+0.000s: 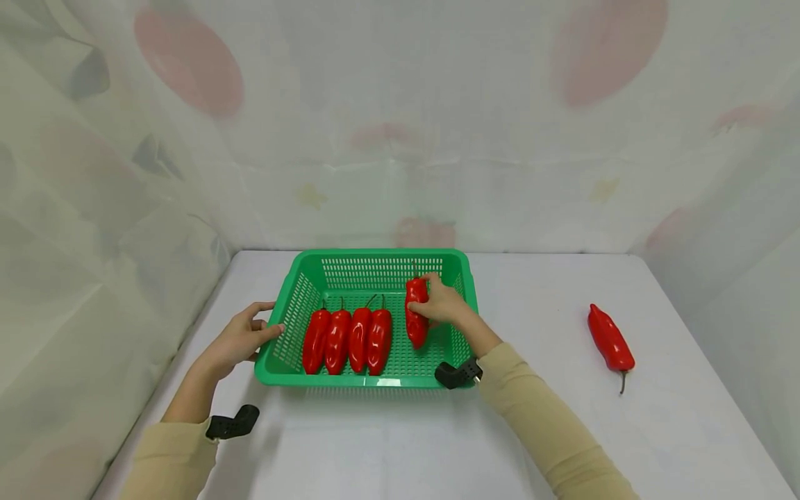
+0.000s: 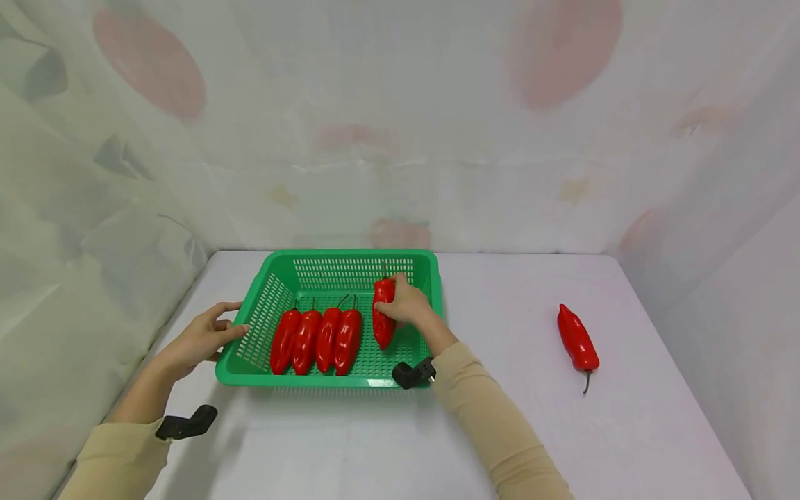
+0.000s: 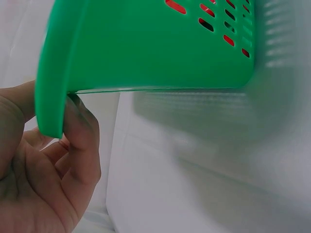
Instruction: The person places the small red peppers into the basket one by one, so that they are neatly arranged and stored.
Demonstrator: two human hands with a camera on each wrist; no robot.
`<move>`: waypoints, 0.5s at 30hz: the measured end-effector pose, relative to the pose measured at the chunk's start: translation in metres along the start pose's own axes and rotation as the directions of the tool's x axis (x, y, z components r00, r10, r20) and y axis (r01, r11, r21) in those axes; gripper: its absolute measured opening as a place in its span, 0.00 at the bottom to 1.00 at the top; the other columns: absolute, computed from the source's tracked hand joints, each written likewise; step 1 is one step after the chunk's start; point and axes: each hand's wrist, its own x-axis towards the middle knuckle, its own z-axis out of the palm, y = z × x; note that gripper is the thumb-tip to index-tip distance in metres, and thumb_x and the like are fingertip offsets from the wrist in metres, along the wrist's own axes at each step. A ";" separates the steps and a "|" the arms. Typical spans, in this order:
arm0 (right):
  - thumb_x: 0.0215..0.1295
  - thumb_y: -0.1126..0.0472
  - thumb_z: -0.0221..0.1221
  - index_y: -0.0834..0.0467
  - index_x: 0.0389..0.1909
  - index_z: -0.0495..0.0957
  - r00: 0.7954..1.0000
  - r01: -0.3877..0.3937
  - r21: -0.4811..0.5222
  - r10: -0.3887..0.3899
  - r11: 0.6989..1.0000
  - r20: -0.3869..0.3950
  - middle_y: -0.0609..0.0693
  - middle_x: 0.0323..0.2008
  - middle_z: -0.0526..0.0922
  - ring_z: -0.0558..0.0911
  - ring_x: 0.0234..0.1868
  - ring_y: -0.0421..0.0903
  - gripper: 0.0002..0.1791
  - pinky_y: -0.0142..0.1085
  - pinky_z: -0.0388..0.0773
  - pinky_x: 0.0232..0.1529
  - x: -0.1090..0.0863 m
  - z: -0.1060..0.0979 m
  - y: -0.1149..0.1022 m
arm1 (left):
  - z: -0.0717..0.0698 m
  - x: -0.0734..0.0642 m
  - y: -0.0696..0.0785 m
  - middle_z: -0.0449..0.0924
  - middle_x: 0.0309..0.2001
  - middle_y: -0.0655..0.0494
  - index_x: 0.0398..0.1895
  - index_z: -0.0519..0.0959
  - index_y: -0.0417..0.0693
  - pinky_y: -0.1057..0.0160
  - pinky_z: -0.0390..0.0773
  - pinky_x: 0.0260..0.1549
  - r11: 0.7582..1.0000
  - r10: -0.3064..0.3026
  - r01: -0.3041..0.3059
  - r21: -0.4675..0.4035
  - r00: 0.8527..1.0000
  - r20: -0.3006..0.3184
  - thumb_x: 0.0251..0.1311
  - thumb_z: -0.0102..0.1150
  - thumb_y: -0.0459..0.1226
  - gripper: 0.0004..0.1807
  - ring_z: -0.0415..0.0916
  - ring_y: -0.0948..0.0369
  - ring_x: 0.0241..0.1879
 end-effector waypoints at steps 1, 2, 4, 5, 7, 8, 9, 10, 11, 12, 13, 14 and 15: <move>0.60 0.58 0.59 0.57 0.64 0.53 1.000 -0.004 0.004 0.004 1.000 0.004 0.64 0.52 0.72 0.81 0.39 0.55 0.35 0.45 0.81 0.33 0.001 0.000 0.000 | 0.000 0.000 0.000 0.76 0.40 0.40 0.70 0.46 0.41 0.56 0.81 0.31 1.000 -0.001 0.001 -0.001 1.000 0.000 0.64 0.53 0.43 0.38 0.80 0.55 0.32; 0.60 0.58 0.59 0.57 0.64 0.53 1.000 -0.008 0.008 0.008 1.000 0.008 0.64 0.52 0.72 0.81 0.39 0.56 0.35 0.45 0.81 0.33 0.001 0.001 0.000 | 0.000 0.000 0.000 0.76 0.40 0.40 0.70 0.46 0.41 0.56 0.81 0.31 1.000 0.001 -0.001 -0.001 1.000 -0.001 0.64 0.53 0.43 0.38 0.80 0.55 0.32; 0.60 0.59 0.59 0.57 0.65 0.53 1.000 -0.013 0.025 0.013 1.000 0.019 0.64 0.52 0.71 0.81 0.39 0.56 0.35 0.46 0.81 0.33 0.003 0.002 0.000 | 0.000 0.000 -0.001 0.76 0.40 0.40 0.70 0.46 0.41 0.56 0.81 0.31 1.000 -0.001 0.001 -0.003 1.000 -0.001 0.63 0.53 0.43 0.38 0.80 0.55 0.32; 0.60 0.60 0.59 0.57 0.65 0.53 1.000 -0.017 0.031 0.016 0.999 0.024 0.65 0.52 0.71 0.81 0.40 0.57 0.35 0.46 0.81 0.33 0.004 0.002 0.000 | 0.000 0.000 0.000 0.76 0.40 0.40 0.70 0.46 0.41 0.56 0.81 0.31 1.000 -0.001 0.001 -0.004 1.000 -0.001 0.63 0.53 0.43 0.38 0.80 0.55 0.32; 0.60 0.60 0.59 0.57 0.66 0.52 0.999 -0.021 0.044 0.019 0.999 0.037 0.65 0.53 0.70 0.80 0.42 0.58 0.36 0.46 0.81 0.33 0.005 0.003 0.000 | 0.000 -0.001 0.000 0.76 0.40 0.40 0.70 0.46 0.41 0.56 0.81 0.31 1.000 0.003 -0.003 -0.006 1.000 0.002 0.64 0.53 0.43 0.38 0.80 0.55 0.32; 0.61 0.61 0.59 0.58 0.66 0.52 0.999 -0.022 0.047 0.020 0.999 0.045 0.65 0.53 0.70 0.80 0.43 0.58 0.36 0.46 0.81 0.33 0.006 0.004 0.000 | 0.000 -0.002 0.001 0.76 0.39 0.41 0.70 0.47 0.41 0.56 0.81 0.31 1.000 0.004 -0.004 -0.007 1.000 0.002 0.63 0.53 0.43 0.38 0.80 0.55 0.32; 0.61 0.60 0.59 0.58 0.66 0.52 0.998 -0.022 0.046 0.020 0.999 0.054 0.65 0.54 0.69 0.80 0.43 0.58 0.36 0.46 0.81 0.33 0.007 0.004 0.000 | -0.001 -0.002 0.001 0.76 0.39 0.40 0.70 0.47 0.41 0.56 0.81 0.31 1.000 0.005 -0.005 -0.009 1.000 0.004 0.63 0.53 0.43 0.38 0.80 0.55 0.32; 0.61 0.60 0.59 0.58 0.66 0.52 0.998 -0.021 0.034 0.019 0.999 0.062 0.65 0.53 0.70 0.80 0.44 0.58 0.36 0.46 0.81 0.32 0.008 0.005 0.001 | -0.001 -0.002 0.001 0.76 0.40 0.40 0.69 0.47 0.41 0.56 0.81 0.31 1.000 0.005 -0.005 -0.011 1.000 0.005 0.63 0.53 0.43 0.38 0.80 0.55 0.32; 0.61 0.60 0.59 0.59 0.66 0.52 0.997 -0.022 0.021 0.021 1.000 0.070 0.65 0.53 0.70 0.80 0.44 0.58 0.36 0.45 0.81 0.32 0.008 0.005 0.002 | -0.001 -0.002 0.002 0.76 0.40 0.40 0.70 0.47 0.41 0.56 0.81 0.31 1.000 0.008 -0.008 -0.013 1.000 0.008 0.64 0.53 0.43 0.38 0.80 0.55 0.32; 0.61 0.59 0.59 0.59 0.66 0.52 0.997 -0.023 0.008 0.023 1.000 0.079 0.65 0.53 0.70 0.80 0.43 0.57 0.36 0.45 0.81 0.32 0.009 0.005 0.002 | -0.001 -0.002 0.002 0.76 0.40 0.39 0.70 0.47 0.41 0.56 0.81 0.31 1.000 0.008 -0.007 -0.016 1.000 0.009 0.63 0.53 0.43 0.38 0.80 0.55 0.32; 0.61 0.59 0.59 0.60 0.66 0.52 0.996 -0.024 -0.005 0.024 1.000 0.089 0.65 0.53 0.70 0.80 0.43 0.57 0.36 0.45 0.81 0.32 0.010 0.005 0.003 | -0.001 -0.002 0.002 0.76 0.41 0.39 0.70 0.47 0.41 0.56 0.81 0.31 1.000 0.007 -0.007 -0.018 1.000 0.011 0.63 0.53 0.42 0.38 0.80 0.55 0.32; 0.61 0.59 0.59 0.60 0.66 0.52 0.995 -0.024 -0.017 0.026 1.000 0.098 0.64 0.53 0.70 0.80 0.42 0.56 0.37 0.44 0.81 0.32 0.010 0.005 0.003 | -0.001 -0.003 0.002 0.76 0.41 0.38 0.70 0.47 0.41 0.56 0.81 0.31 1.000 0.007 -0.007 -0.021 1.000 0.012 0.63 0.53 0.42 0.38 0.80 0.55 0.32; 0.61 0.58 0.59 0.61 0.66 0.52 0.994 -0.026 -0.030 0.029 0.999 0.106 0.64 0.53 0.70 0.80 0.41 0.55 0.37 0.44 0.81 0.32 0.011 0.006 0.004 | -0.001 -0.003 0.003 0.76 0.41 0.38 0.70 0.47 0.41 0.56 0.81 0.31 1.000 0.007 -0.006 -0.022 1.000 0.013 0.63 0.53 0.42 0.38 0.80 0.55 0.32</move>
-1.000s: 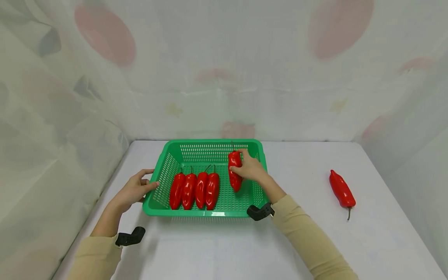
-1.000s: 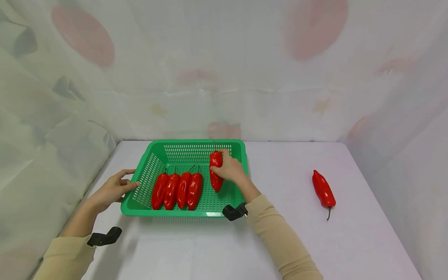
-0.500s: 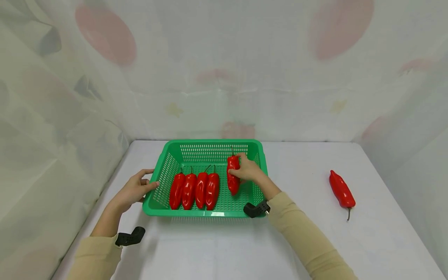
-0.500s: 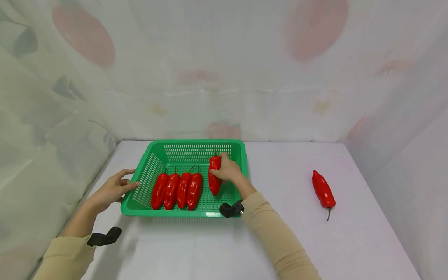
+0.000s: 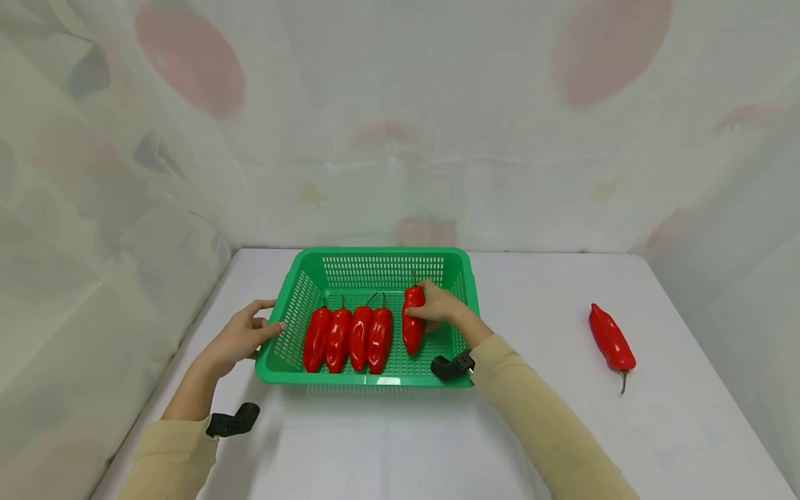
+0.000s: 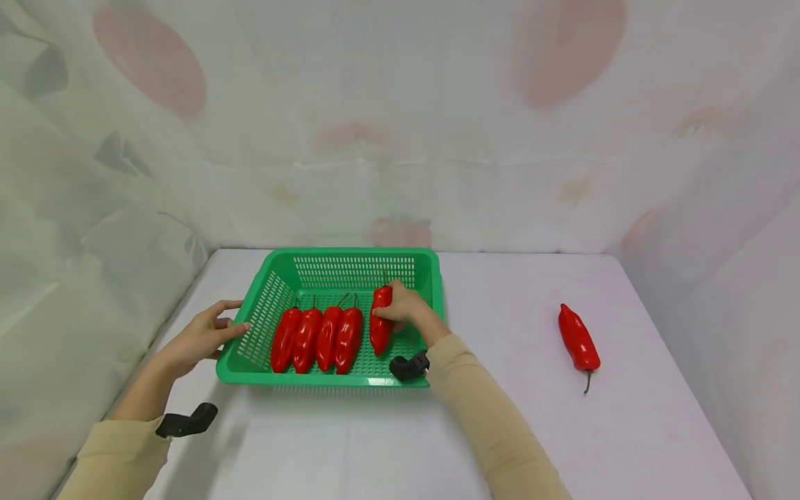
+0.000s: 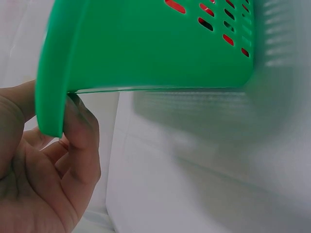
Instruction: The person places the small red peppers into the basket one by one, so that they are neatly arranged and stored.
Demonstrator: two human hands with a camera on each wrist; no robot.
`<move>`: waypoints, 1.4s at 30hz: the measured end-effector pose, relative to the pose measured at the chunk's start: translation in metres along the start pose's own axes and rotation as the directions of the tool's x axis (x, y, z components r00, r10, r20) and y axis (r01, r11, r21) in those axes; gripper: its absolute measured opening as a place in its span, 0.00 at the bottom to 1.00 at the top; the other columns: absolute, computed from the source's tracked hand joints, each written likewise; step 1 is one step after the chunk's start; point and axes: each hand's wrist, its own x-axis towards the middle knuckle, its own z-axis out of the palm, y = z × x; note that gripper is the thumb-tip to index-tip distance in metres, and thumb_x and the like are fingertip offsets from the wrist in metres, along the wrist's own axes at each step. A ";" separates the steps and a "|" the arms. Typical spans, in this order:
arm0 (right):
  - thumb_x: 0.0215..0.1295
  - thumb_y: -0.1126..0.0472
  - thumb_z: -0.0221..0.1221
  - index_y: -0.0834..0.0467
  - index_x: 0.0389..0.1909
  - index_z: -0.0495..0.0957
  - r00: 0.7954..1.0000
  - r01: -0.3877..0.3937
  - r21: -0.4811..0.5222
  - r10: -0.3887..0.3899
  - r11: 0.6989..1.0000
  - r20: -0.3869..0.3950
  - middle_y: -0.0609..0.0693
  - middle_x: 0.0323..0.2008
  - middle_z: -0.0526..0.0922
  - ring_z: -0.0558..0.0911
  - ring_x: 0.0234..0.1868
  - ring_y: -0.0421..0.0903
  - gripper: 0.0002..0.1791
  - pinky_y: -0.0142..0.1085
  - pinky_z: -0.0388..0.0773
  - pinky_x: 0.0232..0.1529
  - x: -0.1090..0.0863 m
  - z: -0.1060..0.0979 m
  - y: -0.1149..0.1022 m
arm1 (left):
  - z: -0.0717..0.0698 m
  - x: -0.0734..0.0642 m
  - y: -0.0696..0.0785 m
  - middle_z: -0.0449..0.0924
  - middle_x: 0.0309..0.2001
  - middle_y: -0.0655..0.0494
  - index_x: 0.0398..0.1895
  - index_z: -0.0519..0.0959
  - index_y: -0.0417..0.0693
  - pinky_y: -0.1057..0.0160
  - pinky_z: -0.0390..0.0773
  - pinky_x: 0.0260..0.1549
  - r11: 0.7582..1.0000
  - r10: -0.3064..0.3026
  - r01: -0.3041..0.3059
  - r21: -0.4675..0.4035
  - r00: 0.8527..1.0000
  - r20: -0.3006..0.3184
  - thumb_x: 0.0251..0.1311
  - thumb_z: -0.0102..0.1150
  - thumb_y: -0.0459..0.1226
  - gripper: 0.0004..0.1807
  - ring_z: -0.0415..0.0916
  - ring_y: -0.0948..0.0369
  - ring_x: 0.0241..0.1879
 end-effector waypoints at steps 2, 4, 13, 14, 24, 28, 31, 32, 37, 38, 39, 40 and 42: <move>0.60 0.58 0.60 0.61 0.66 0.52 1.000 -0.008 -0.015 0.009 1.000 0.015 0.64 0.53 0.70 0.81 0.39 0.55 0.37 0.44 0.81 0.32 0.001 0.000 0.000 | 0.000 0.000 0.000 0.76 0.42 0.38 0.70 0.47 0.41 0.55 0.81 0.31 1.000 -0.001 0.001 -0.003 1.000 0.001 0.63 0.53 0.42 0.38 0.80 0.55 0.32; 0.60 0.57 0.60 0.60 0.66 0.52 1.000 -0.010 -0.027 0.011 1.000 0.028 0.63 0.53 0.70 0.81 0.38 0.54 0.37 0.44 0.81 0.31 0.002 0.000 0.001 | 0.000 0.000 0.001 0.76 0.42 0.38 0.69 0.47 0.41 0.56 0.81 0.31 1.000 -0.002 0.002 -0.001 1.000 -0.001 0.63 0.53 0.42 0.38 0.80 0.55 0.32; 0.60 0.56 0.60 0.59 0.65 0.54 0.996 -0.042 -0.072 0.047 0.997 0.077 0.59 0.51 0.71 0.79 0.38 0.50 0.37 0.40 0.81 0.29 0.004 0.005 -0.002 | 0.000 0.001 -0.001 0.76 0.42 0.38 0.69 0.47 0.41 0.56 0.81 0.31 1.000 -0.008 0.008 0.003 1.000 0.000 0.63 0.54 0.43 0.38 0.80 0.55 0.32; 0.59 0.55 0.60 0.59 0.65 0.54 0.995 -0.046 -0.078 0.052 0.996 0.083 0.59 0.51 0.71 0.79 0.37 0.51 0.36 0.40 0.81 0.29 0.004 0.005 -0.002 | 0.000 0.002 -0.001 0.76 0.42 0.38 0.69 0.47 0.41 0.55 0.81 0.31 1.000 -0.009 0.009 0.002 1.000 0.001 0.63 0.54 0.43 0.38 0.80 0.55 0.32; 0.60 0.58 0.60 0.61 0.65 0.53 0.989 -0.065 -0.047 0.071 0.997 0.128 0.60 0.53 0.70 0.78 0.45 0.52 0.37 0.42 0.81 0.33 0.006 0.010 -0.005 | 0.000 0.001 -0.002 0.75 0.44 0.37 0.69 0.47 0.42 0.55 0.81 0.32 1.000 -0.008 0.008 0.004 1.000 0.002 0.63 0.54 0.43 0.38 0.80 0.55 0.33; 0.59 0.59 0.60 0.62 0.64 0.54 0.987 -0.074 -0.021 0.077 0.997 0.144 0.60 0.51 0.70 0.78 0.43 0.52 0.36 0.42 0.81 0.34 0.006 0.012 -0.005 | 0.000 0.001 -0.002 0.75 0.44 0.37 0.69 0.47 0.42 0.55 0.81 0.32 1.000 -0.008 0.008 0.005 1.000 0.001 0.63 0.54 0.43 0.38 0.80 0.55 0.33; 0.59 0.60 0.60 0.63 0.64 0.53 0.984 -0.082 -0.010 0.083 0.997 0.155 0.60 0.51 0.70 0.79 0.41 0.53 0.36 0.43 0.81 0.35 0.006 0.012 -0.005 | 0.000 0.001 -0.001 0.75 0.44 0.37 0.69 0.47 0.42 0.56 0.81 0.31 1.000 -0.011 0.011 0.005 1.000 -0.001 0.63 0.54 0.43 0.38 0.80 0.55 0.32; 0.59 0.59 0.60 0.63 0.64 0.53 0.984 -0.085 -0.013 0.086 0.996 0.157 0.60 0.51 0.70 0.79 0.40 0.53 0.36 0.43 0.81 0.35 0.005 0.012 -0.005 | 0.000 0.001 -0.001 0.75 0.44 0.37 0.69 0.47 0.42 0.56 0.81 0.31 1.000 -0.012 0.012 0.005 1.000 -0.001 0.63 0.54 0.43 0.38 0.80 0.55 0.32; 0.60 0.58 0.60 0.64 0.64 0.53 0.981 -0.087 -0.045 0.093 0.995 0.173 0.61 0.50 0.71 0.80 0.37 0.54 0.36 0.43 0.81 0.34 0.005 0.012 -0.005 | 0.000 0.001 -0.001 0.75 0.46 0.35 0.70 0.47 0.42 0.55 0.81 0.31 1.000 -0.013 0.013 0.002 1.000 0.001 0.63 0.54 0.43 0.38 0.80 0.55 0.33; 0.61 0.58 0.60 0.64 0.64 0.54 0.979 -0.088 -0.051 0.095 0.995 0.179 0.61 0.50 0.71 0.80 0.37 0.54 0.36 0.42 0.81 0.34 0.005 0.012 -0.004 | 0.000 0.001 -0.001 0.75 0.46 0.35 0.70 0.47 0.42 0.55 0.81 0.32 1.000 -0.013 0.013 0.002 1.000 0.002 0.63 0.54 0.43 0.38 0.80 0.55 0.33; 0.61 0.58 0.59 0.64 0.65 0.54 0.977 -0.090 -0.056 0.099 0.994 0.187 0.61 0.50 0.71 0.81 0.37 0.54 0.36 0.42 0.81 0.34 0.006 0.012 -0.003 | 0.000 0.001 -0.001 0.75 0.46 0.35 0.70 0.47 0.42 0.55 0.81 0.32 1.000 -0.013 0.013 0.002 1.000 0.001 0.63 0.54 0.43 0.38 0.80 0.55 0.33; 0.61 0.57 0.59 0.64 0.65 0.54 0.976 -0.092 -0.059 0.102 0.994 0.194 0.61 0.50 0.71 0.81 0.36 0.54 0.36 0.42 0.81 0.34 0.007 0.012 -0.003 | 0.000 0.001 -0.001 0.75 0.46 0.36 0.70 0.47 0.42 0.55 0.81 0.32 1.000 -0.013 0.013 0.004 1.000 0.001 0.63 0.53 0.43 0.38 0.80 0.55 0.33; 0.60 0.57 0.60 0.64 0.65 0.54 0.971 -0.096 -0.067 0.108 0.993 0.212 0.61 0.50 0.72 0.82 0.35 0.54 0.36 0.42 0.81 0.33 0.011 0.012 -0.001 | 0.000 0.001 -0.001 0.75 0.45 0.37 0.70 0.47 0.43 0.56 0.81 0.32 1.000 -0.019 0.019 0.007 1.000 -0.003 0.63 0.54 0.44 0.38 0.80 0.55 0.33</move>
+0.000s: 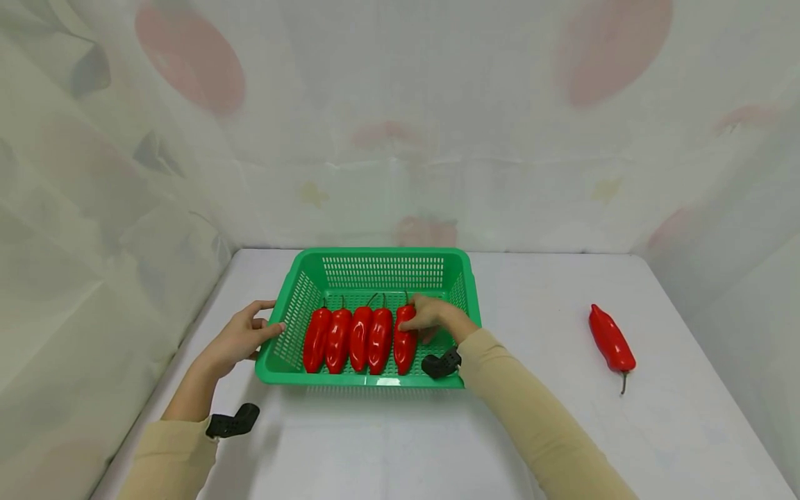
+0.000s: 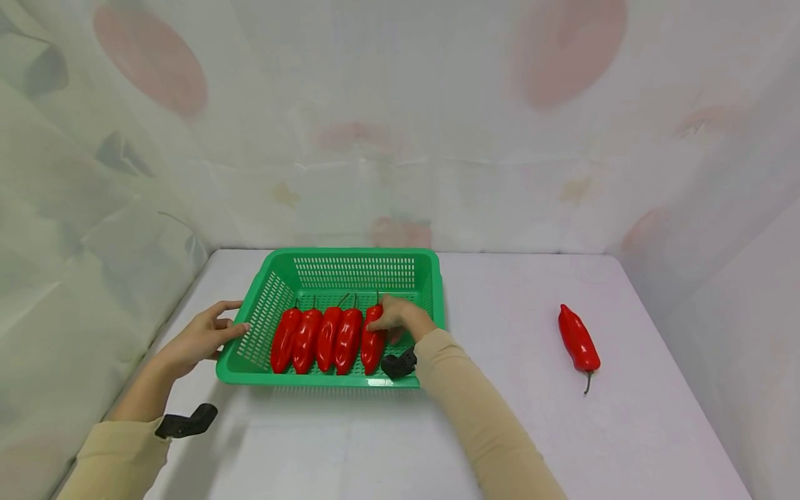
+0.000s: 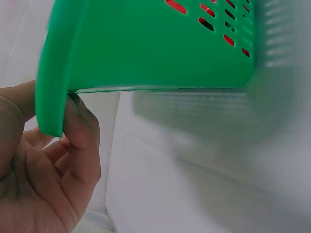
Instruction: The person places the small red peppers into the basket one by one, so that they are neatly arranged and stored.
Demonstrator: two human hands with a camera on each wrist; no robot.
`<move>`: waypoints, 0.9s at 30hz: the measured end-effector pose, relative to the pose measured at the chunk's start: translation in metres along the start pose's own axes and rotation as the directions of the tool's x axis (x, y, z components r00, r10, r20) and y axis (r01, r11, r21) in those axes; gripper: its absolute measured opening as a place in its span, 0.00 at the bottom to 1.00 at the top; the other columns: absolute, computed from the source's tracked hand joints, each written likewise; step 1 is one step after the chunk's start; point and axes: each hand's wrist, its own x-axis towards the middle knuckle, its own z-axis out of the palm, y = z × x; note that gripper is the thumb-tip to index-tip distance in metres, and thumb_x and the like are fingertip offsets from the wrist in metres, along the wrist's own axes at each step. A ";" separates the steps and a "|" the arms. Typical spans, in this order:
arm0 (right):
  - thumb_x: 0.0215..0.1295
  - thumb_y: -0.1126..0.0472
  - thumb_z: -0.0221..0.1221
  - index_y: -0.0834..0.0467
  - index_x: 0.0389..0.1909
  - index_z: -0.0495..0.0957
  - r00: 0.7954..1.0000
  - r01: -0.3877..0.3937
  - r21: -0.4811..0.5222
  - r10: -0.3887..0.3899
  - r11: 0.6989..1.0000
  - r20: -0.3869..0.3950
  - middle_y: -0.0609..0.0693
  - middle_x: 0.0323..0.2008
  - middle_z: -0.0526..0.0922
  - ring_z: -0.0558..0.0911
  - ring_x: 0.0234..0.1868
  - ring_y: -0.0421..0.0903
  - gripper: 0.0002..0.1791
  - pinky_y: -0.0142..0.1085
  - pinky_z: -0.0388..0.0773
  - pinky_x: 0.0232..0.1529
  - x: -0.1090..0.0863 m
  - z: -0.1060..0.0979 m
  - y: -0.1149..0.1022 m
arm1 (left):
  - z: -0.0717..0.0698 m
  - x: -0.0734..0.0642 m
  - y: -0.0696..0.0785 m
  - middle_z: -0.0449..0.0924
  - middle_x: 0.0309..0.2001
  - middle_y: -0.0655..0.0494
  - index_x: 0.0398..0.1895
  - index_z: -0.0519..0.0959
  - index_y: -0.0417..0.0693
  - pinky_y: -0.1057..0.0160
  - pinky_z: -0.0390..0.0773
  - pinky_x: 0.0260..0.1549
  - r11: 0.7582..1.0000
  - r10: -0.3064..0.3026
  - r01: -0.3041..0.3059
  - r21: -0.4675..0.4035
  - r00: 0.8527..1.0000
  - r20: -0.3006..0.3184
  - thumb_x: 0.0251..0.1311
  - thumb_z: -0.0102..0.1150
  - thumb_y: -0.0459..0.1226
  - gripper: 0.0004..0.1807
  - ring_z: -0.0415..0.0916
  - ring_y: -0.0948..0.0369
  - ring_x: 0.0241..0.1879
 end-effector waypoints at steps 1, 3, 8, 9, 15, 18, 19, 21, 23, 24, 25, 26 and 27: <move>0.60 0.57 0.60 0.64 0.64 0.54 1.000 -0.005 -0.002 0.005 1.000 0.008 0.61 0.50 0.72 0.82 0.34 0.53 0.36 0.41 0.81 0.32 0.002 0.000 0.001 | 0.000 0.000 0.000 0.75 0.45 0.37 0.70 0.47 0.43 0.56 0.81 0.32 1.000 -0.003 0.003 0.001 1.000 -0.002 0.63 0.54 0.44 0.38 0.80 0.55 0.33; 0.59 0.55 0.61 0.65 0.64 0.54 1.000 0.005 -0.001 -0.005 1.000 0.031 0.61 0.49 0.72 0.82 0.31 0.51 0.38 0.40 0.81 0.30 0.006 -0.001 0.004 | 0.000 0.000 0.000 0.75 0.44 0.38 0.70 0.47 0.43 0.56 0.81 0.32 1.000 -0.006 0.006 0.005 1.000 -0.002 0.63 0.54 0.44 0.38 0.80 0.55 0.33; 0.61 0.57 0.59 0.66 0.64 0.53 0.999 0.007 0.001 -0.007 1.000 0.032 0.61 0.49 0.72 0.83 0.33 0.55 0.36 0.42 0.81 0.33 -0.005 0.000 -0.003 | 0.000 0.000 0.000 0.76 0.43 0.39 0.70 0.47 0.43 0.56 0.81 0.32 1.000 -0.006 0.006 0.010 1.000 -0.003 0.63 0.53 0.43 0.37 0.80 0.55 0.33; 0.62 0.58 0.58 0.65 0.65 0.53 1.000 -0.005 -0.004 0.005 1.000 0.021 0.61 0.50 0.72 0.83 0.34 0.56 0.35 0.43 0.81 0.35 -0.008 0.001 -0.005 | 0.000 0.000 0.000 0.76 0.43 0.39 0.70 0.47 0.43 0.56 0.81 0.32 1.000 -0.006 0.006 0.011 1.000 -0.004 0.63 0.53 0.43 0.37 0.80 0.55 0.33; 0.62 0.57 0.58 0.63 0.65 0.53 1.000 0.010 -0.012 -0.010 1.000 0.025 0.60 0.49 0.72 0.83 0.32 0.54 0.36 0.40 0.81 0.31 -0.003 0.003 -0.002 | 0.000 0.000 0.000 0.76 0.43 0.39 0.70 0.47 0.43 0.56 0.81 0.32 1.000 0.001 -0.001 -0.001 1.000 0.005 0.63 0.54 0.44 0.38 0.81 0.55 0.33; 0.62 0.57 0.58 0.63 0.65 0.53 0.999 0.009 -0.011 -0.009 1.000 0.032 0.60 0.48 0.72 0.83 0.32 0.54 0.36 0.40 0.81 0.31 -0.002 0.003 -0.002 | 0.000 -0.001 0.001 0.76 0.43 0.39 0.70 0.46 0.42 0.56 0.81 0.32 1.000 0.003 -0.003 -0.003 1.000 0.006 0.63 0.53 0.44 0.38 0.81 0.55 0.33; 0.62 0.57 0.58 0.63 0.65 0.53 0.999 0.009 -0.011 -0.009 1.000 0.035 0.60 0.48 0.72 0.83 0.32 0.54 0.35 0.41 0.81 0.31 -0.002 0.003 -0.002 | 0.000 -0.001 0.001 0.76 0.43 0.39 0.70 0.46 0.42 0.56 0.81 0.32 1.000 0.005 -0.005 -0.002 1.000 0.007 0.63 0.53 0.44 0.39 0.81 0.55 0.33; 0.62 0.56 0.58 0.62 0.65 0.53 0.999 0.008 -0.013 -0.007 1.000 0.037 0.60 0.49 0.72 0.83 0.31 0.54 0.35 0.40 0.81 0.31 -0.001 0.003 -0.002 | 0.000 -0.001 0.001 0.76 0.43 0.39 0.70 0.46 0.42 0.56 0.81 0.32 1.000 0.005 -0.005 -0.004 1.000 0.007 0.63 0.54 0.44 0.39 0.81 0.54 0.32; 0.62 0.56 0.58 0.62 0.65 0.53 0.999 0.005 -0.016 -0.005 1.000 0.038 0.59 0.50 0.71 0.83 0.31 0.53 0.35 0.40 0.81 0.31 -0.001 0.003 -0.001 | 0.000 -0.001 0.001 0.76 0.43 0.39 0.70 0.46 0.42 0.56 0.81 0.32 1.000 0.012 -0.012 -0.004 1.000 0.010 0.63 0.53 0.44 0.39 0.80 0.54 0.33; 0.62 0.55 0.58 0.61 0.65 0.53 0.999 0.004 -0.017 -0.003 1.000 0.037 0.59 0.50 0.71 0.83 0.31 0.53 0.35 0.40 0.81 0.31 0.000 0.003 -0.001 | 0.000 -0.001 0.001 0.76 0.42 0.39 0.70 0.46 0.42 0.56 0.81 0.32 1.000 0.010 -0.010 -0.006 1.000 0.009 0.63 0.54 0.44 0.39 0.80 0.55 0.32; 0.62 0.55 0.58 0.61 0.65 0.53 0.999 0.002 -0.018 -0.002 1.000 0.038 0.59 0.50 0.71 0.83 0.31 0.53 0.35 0.40 0.81 0.31 0.000 0.004 -0.001 | -0.001 -0.001 0.001 0.76 0.42 0.39 0.70 0.47 0.42 0.56 0.81 0.32 1.000 0.009 -0.009 -0.007 1.000 0.008 0.63 0.54 0.44 0.38 0.81 0.55 0.32; 0.62 0.55 0.58 0.61 0.65 0.53 0.999 0.001 -0.018 0.000 1.000 0.038 0.59 0.50 0.72 0.83 0.31 0.53 0.36 0.40 0.81 0.31 0.000 0.004 -0.001 | -0.001 -0.001 0.001 0.76 0.42 0.39 0.70 0.47 0.43 0.56 0.81 0.32 1.000 0.009 -0.009 -0.007 1.000 0.008 0.63 0.54 0.44 0.38 0.81 0.55 0.32; 0.62 0.55 0.58 0.61 0.65 0.53 0.999 0.000 -0.017 0.001 1.000 0.040 0.59 0.50 0.72 0.83 0.31 0.53 0.36 0.40 0.81 0.31 0.000 0.004 -0.001 | -0.001 -0.001 0.001 0.76 0.42 0.39 0.70 0.47 0.42 0.56 0.81 0.32 1.000 0.014 -0.014 -0.006 1.000 0.011 0.63 0.53 0.44 0.38 0.81 0.55 0.32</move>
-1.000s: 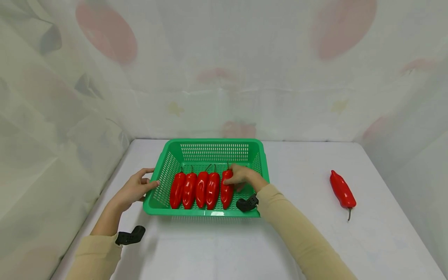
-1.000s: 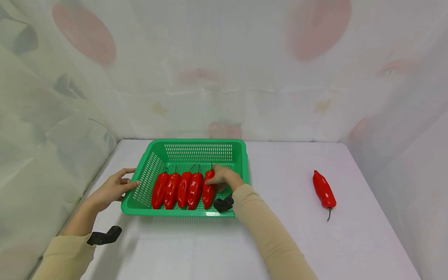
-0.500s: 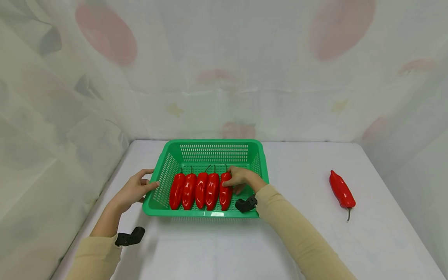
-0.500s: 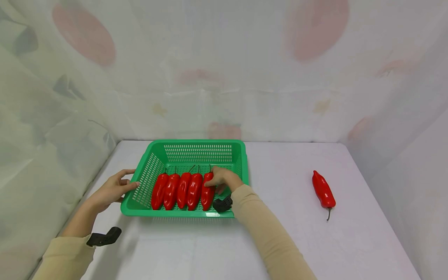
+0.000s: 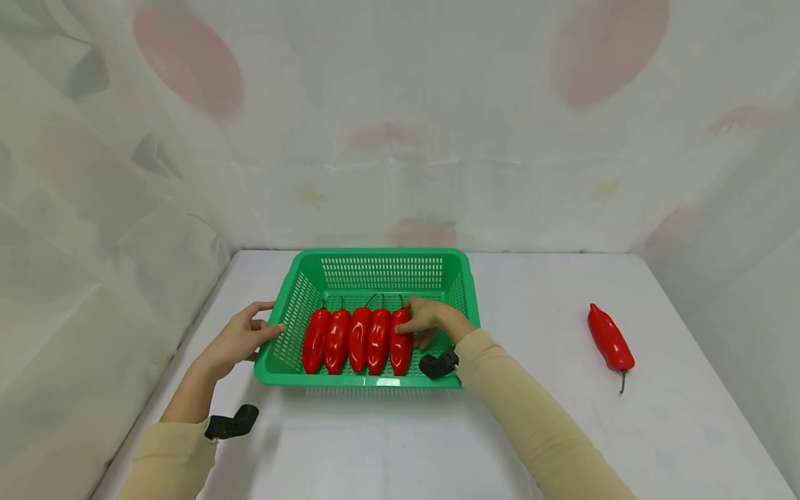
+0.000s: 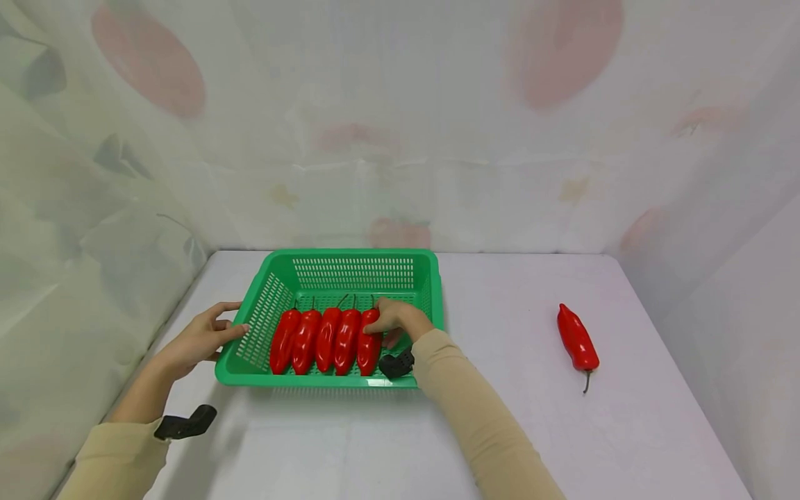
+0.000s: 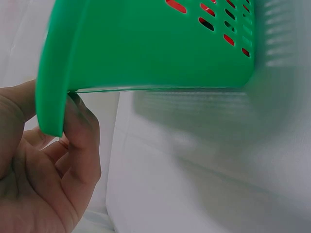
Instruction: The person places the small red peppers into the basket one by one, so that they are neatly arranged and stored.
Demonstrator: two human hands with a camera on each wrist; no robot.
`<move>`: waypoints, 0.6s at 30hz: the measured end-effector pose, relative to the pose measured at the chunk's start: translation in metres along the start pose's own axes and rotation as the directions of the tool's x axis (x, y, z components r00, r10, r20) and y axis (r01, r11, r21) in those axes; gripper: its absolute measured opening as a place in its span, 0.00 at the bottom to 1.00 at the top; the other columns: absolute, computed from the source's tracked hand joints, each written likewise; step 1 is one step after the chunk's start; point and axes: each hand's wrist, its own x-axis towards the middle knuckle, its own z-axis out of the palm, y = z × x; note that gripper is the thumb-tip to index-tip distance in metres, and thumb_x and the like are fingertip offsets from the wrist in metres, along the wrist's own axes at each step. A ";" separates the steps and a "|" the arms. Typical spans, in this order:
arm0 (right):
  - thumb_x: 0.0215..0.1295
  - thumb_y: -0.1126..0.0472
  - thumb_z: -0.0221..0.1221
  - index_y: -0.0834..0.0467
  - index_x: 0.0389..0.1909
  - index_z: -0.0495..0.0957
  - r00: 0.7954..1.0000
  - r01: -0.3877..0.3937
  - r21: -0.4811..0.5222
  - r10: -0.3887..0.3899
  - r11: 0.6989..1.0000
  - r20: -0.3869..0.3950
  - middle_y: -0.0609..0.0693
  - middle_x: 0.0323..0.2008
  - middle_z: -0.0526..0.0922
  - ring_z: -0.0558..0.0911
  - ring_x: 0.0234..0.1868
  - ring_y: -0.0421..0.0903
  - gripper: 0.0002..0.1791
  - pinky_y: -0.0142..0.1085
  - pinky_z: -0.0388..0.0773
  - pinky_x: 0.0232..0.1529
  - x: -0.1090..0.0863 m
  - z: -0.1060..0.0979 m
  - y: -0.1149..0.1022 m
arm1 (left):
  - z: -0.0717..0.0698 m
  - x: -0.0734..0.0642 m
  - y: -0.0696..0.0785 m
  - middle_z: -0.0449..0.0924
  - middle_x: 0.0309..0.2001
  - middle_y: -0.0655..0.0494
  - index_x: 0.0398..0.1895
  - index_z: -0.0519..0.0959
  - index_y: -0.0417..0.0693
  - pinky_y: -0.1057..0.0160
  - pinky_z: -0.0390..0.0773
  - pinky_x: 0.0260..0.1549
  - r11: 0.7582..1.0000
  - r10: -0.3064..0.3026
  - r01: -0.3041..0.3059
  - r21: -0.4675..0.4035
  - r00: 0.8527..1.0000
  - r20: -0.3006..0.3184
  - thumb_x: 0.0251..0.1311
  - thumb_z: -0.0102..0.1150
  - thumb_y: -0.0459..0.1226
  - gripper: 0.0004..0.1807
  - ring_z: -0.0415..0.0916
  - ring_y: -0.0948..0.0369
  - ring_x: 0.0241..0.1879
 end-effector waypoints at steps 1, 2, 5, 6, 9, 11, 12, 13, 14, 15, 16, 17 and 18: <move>0.62 0.55 0.58 0.61 0.65 0.53 1.000 -0.001 0.000 0.001 1.000 0.002 0.59 0.50 0.72 0.83 0.31 0.53 0.36 0.40 0.81 0.31 0.000 0.000 0.000 | 0.000 0.000 0.000 0.76 0.41 0.39 0.70 0.47 0.42 0.56 0.81 0.32 1.000 0.004 -0.004 0.001 1.000 0.001 0.63 0.53 0.44 0.38 0.81 0.55 0.32; 0.62 0.55 0.58 0.61 0.66 0.53 1.000 -0.001 0.000 0.001 1.000 0.005 0.59 0.49 0.72 0.83 0.32 0.53 0.36 0.40 0.81 0.31 0.000 0.000 0.000 | 0.000 0.000 0.000 0.76 0.41 0.39 0.70 0.47 0.42 0.56 0.81 0.32 1.000 0.004 -0.004 0.000 1.000 0.001 0.63 0.53 0.44 0.38 0.81 0.55 0.32; 0.63 0.55 0.57 0.61 0.66 0.53 1.000 -0.004 0.008 0.004 1.000 0.016 0.59 0.48 0.73 0.83 0.33 0.54 0.35 0.41 0.81 0.32 -0.001 -0.001 -0.001 | 0.000 0.000 0.000 0.76 0.41 0.38 0.70 0.47 0.42 0.56 0.81 0.32 1.000 0.012 -0.012 0.003 1.000 0.003 0.64 0.53 0.44 0.38 0.80 0.54 0.32; 0.64 0.55 0.57 0.61 0.66 0.53 1.000 -0.006 0.011 0.006 1.000 0.019 0.59 0.48 0.73 0.83 0.33 0.54 0.34 0.41 0.81 0.32 -0.001 -0.001 -0.001 | 0.000 0.000 0.000 0.76 0.41 0.38 0.70 0.47 0.42 0.56 0.81 0.31 1.000 0.013 -0.013 0.002 1.000 0.004 0.64 0.53 0.44 0.38 0.80 0.54 0.32; 0.65 0.54 0.55 0.61 0.66 0.53 1.000 -0.012 0.021 0.012 1.000 0.025 0.59 0.47 0.74 0.83 0.34 0.55 0.33 0.42 0.81 0.33 -0.001 -0.002 -0.001 | 0.000 0.000 0.001 0.76 0.42 0.38 0.70 0.46 0.42 0.56 0.81 0.31 1.000 0.007 -0.007 0.002 1.000 0.001 0.63 0.53 0.43 0.38 0.80 0.54 0.32; 0.65 0.54 0.54 0.61 0.66 0.53 1.000 -0.015 0.019 0.015 1.000 0.023 0.59 0.48 0.74 0.83 0.35 0.55 0.33 0.42 0.81 0.33 -0.001 -0.002 -0.001 | 0.000 0.000 0.001 0.76 0.42 0.38 0.70 0.46 0.42 0.56 0.81 0.31 1.000 0.000 0.000 0.003 1.000 0.000 0.64 0.53 0.43 0.38 0.80 0.54 0.32; 0.66 0.53 0.54 0.61 0.66 0.53 1.000 -0.017 0.016 0.016 1.000 0.021 0.60 0.48 0.74 0.84 0.35 0.55 0.33 0.42 0.81 0.32 -0.001 -0.003 0.000 | 0.001 0.000 0.001 0.76 0.42 0.38 0.70 0.47 0.42 0.56 0.81 0.31 1.000 -0.004 0.004 0.003 1.000 -0.002 0.63 0.53 0.43 0.38 0.80 0.54 0.32; 0.66 0.53 0.53 0.61 0.66 0.54 1.000 -0.018 0.016 0.018 1.000 0.020 0.60 0.48 0.74 0.84 0.35 0.54 0.33 0.42 0.81 0.32 -0.001 -0.003 0.000 | 0.001 0.000 0.000 0.76 0.42 0.39 0.70 0.47 0.42 0.56 0.81 0.32 1.000 -0.005 0.005 0.005 1.000 -0.003 0.64 0.53 0.43 0.38 0.80 0.55 0.32; 0.66 0.52 0.53 0.61 0.66 0.54 1.000 -0.019 0.018 0.018 1.000 0.020 0.60 0.48 0.74 0.84 0.35 0.55 0.32 0.42 0.81 0.32 -0.001 -0.003 0.000 | 0.001 0.000 0.000 0.76 0.42 0.39 0.70 0.47 0.42 0.56 0.81 0.32 1.000 -0.006 0.006 0.006 1.000 -0.005 0.64 0.53 0.43 0.38 0.80 0.55 0.32; 0.66 0.52 0.53 0.61 0.65 0.54 1.000 -0.018 0.015 0.017 1.000 0.016 0.60 0.49 0.73 0.84 0.35 0.54 0.32 0.42 0.81 0.32 -0.001 -0.003 0.001 | 0.001 0.001 0.000 0.76 0.42 0.39 0.70 0.47 0.42 0.56 0.81 0.32 1.000 -0.008 0.009 0.008 1.000 -0.006 0.63 0.53 0.43 0.38 0.80 0.55 0.32; 0.66 0.52 0.52 0.61 0.65 0.55 1.000 -0.015 0.013 0.015 1.000 0.012 0.60 0.49 0.73 0.84 0.35 0.55 0.32 0.42 0.81 0.32 -0.001 -0.004 0.001 | 0.001 0.001 -0.001 0.76 0.42 0.39 0.70 0.47 0.42 0.56 0.81 0.32 1.000 -0.008 0.009 0.009 1.000 -0.007 0.63 0.53 0.43 0.38 0.80 0.55 0.32; 0.66 0.51 0.52 0.61 0.65 0.56 1.000 -0.013 0.009 0.013 1.000 0.009 0.61 0.50 0.72 0.84 0.36 0.55 0.31 0.42 0.81 0.32 -0.002 -0.004 0.001 | 0.001 0.001 -0.001 0.76 0.42 0.39 0.70 0.47 0.42 0.56 0.81 0.32 1.000 -0.007 0.007 0.011 1.000 -0.007 0.64 0.53 0.43 0.38 0.80 0.55 0.32; 0.67 0.51 0.52 0.61 0.65 0.56 1.000 -0.011 0.007 0.011 1.000 0.006 0.62 0.52 0.72 0.83 0.36 0.55 0.31 0.42 0.81 0.32 -0.003 -0.005 0.001 | 0.001 0.001 -0.001 0.76 0.42 0.39 0.70 0.47 0.42 0.56 0.81 0.32 1.000 -0.009 0.009 0.011 1.000 -0.008 0.63 0.53 0.43 0.38 0.80 0.55 0.32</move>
